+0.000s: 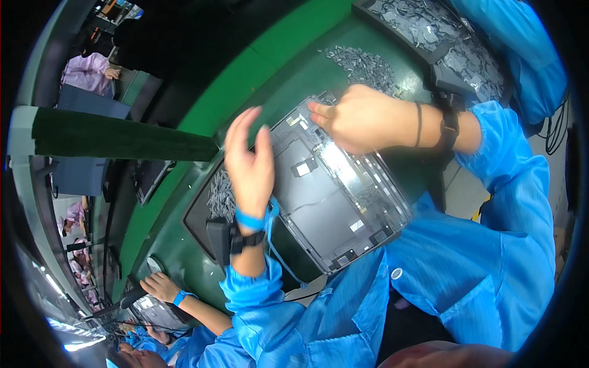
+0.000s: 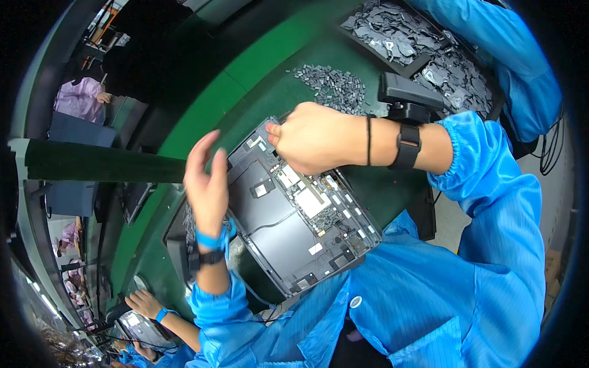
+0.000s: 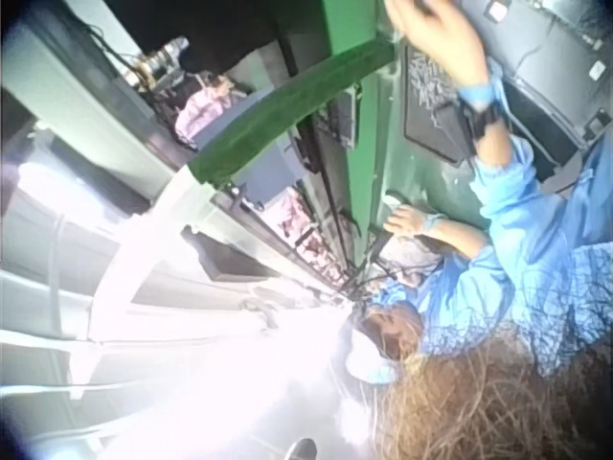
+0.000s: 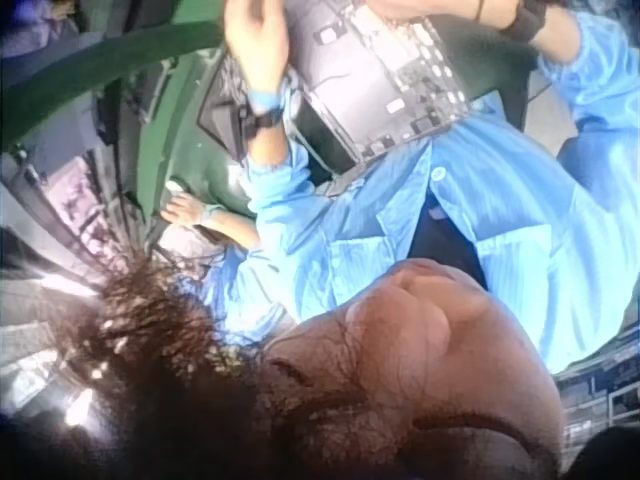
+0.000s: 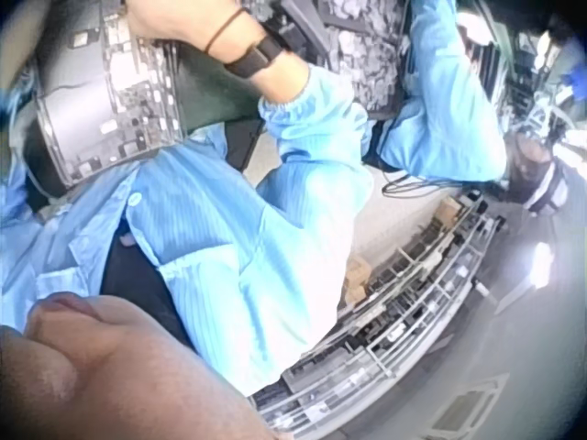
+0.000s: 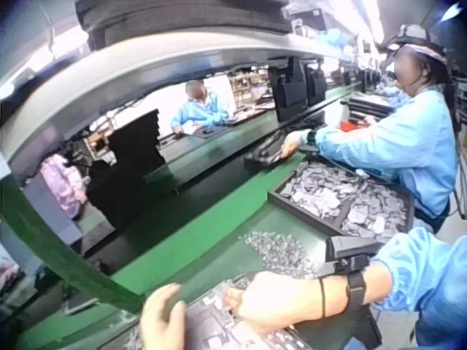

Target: The person assembles the internal components of a laptop chassis by hand, installing internal cables, a circuit board, screws, and a thermal shield.

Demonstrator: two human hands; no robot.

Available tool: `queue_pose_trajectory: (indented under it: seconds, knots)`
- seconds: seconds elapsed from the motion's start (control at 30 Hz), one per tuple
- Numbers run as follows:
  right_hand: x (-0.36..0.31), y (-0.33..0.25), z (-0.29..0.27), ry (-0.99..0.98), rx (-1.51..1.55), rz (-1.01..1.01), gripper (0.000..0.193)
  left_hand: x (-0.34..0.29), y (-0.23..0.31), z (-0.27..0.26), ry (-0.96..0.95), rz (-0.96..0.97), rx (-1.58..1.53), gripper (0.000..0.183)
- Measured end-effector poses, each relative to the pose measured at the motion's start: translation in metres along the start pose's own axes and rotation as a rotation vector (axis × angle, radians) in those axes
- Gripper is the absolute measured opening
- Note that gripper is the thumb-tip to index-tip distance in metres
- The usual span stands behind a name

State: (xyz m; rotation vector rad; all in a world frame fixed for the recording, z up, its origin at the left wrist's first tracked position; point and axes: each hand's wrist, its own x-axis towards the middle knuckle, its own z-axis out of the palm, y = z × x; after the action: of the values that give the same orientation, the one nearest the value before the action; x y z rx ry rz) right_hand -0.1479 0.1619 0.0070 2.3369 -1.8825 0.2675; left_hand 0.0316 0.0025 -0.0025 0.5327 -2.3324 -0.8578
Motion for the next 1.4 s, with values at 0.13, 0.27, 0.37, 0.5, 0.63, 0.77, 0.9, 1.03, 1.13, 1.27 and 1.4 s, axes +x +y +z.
queue_pose_trajectory:
  seconds: [0.13, 0.27, 0.37, 0.5, 0.63, 0.77, 0.9, 1.03, 1.13, 1.27, 1.4]
  knots:
    - [-0.053, -0.005, -0.012, 0.169, 0.189, 0.224, 0.045, -0.08, 0.004, -0.015, 0.171, -0.382, -0.418, 0.035]
    - [-0.081, -0.052, -0.01, 0.173, 0.395, 0.433, 0.052, -0.148, 0.019, -0.037, -0.153, -0.732, -0.562, 0.035]
    - [-0.097, -0.069, 0.015, 0.083, 0.475, 0.483, 0.052, -0.148, 0.005, -0.013, -0.248, -0.719, -0.75, 0.032]
    - [-0.095, -0.07, 0.015, 0.082, 0.522, 0.5, 0.053, -0.151, 0.013, -0.023, -0.232, -0.738, -0.557, 0.037]
    - [-0.105, -0.067, 0.036, 0.135, 0.575, 0.411, 0.054, -0.144, 0.018, -0.033, -0.27, -0.641, -0.9, 0.043]
    - [-0.109, -0.051, 0.036, 0.193, 0.601, 0.367, 0.057, -0.122, 0.014, -0.039, -0.363, -0.64, -1.028, 0.042]
    - [-0.087, -0.071, -0.008, 0.767, 1.478, 0.587, 0.075, -0.1, 0.026, -0.046, -0.202, -0.681, -1.249, 0.039]
    - [-0.097, -0.047, 0.024, 0.775, 2.107, 0.319, 0.051, -0.053, 0.05, -0.019, -0.031, -0.587, -1.278, 0.03]
    - [-0.013, -0.056, -0.019, 0.73, 1.896, 0.645, 0.047, -0.031, 0.04, 0.01, 0.054, -0.502, -1.169, 0.03]
    - [0.03, -0.024, -0.004, 0.833, 1.857, 0.667, 0.045, -0.008, 0.013, 0.014, 0.041, -0.465, -1.126, 0.036]
    - [0.056, 0.045, 0.018, 0.841, 1.835, 0.762, 0.025, -0.008, 0.023, 0.004, -0.015, -0.504, -1.07, 0.044]
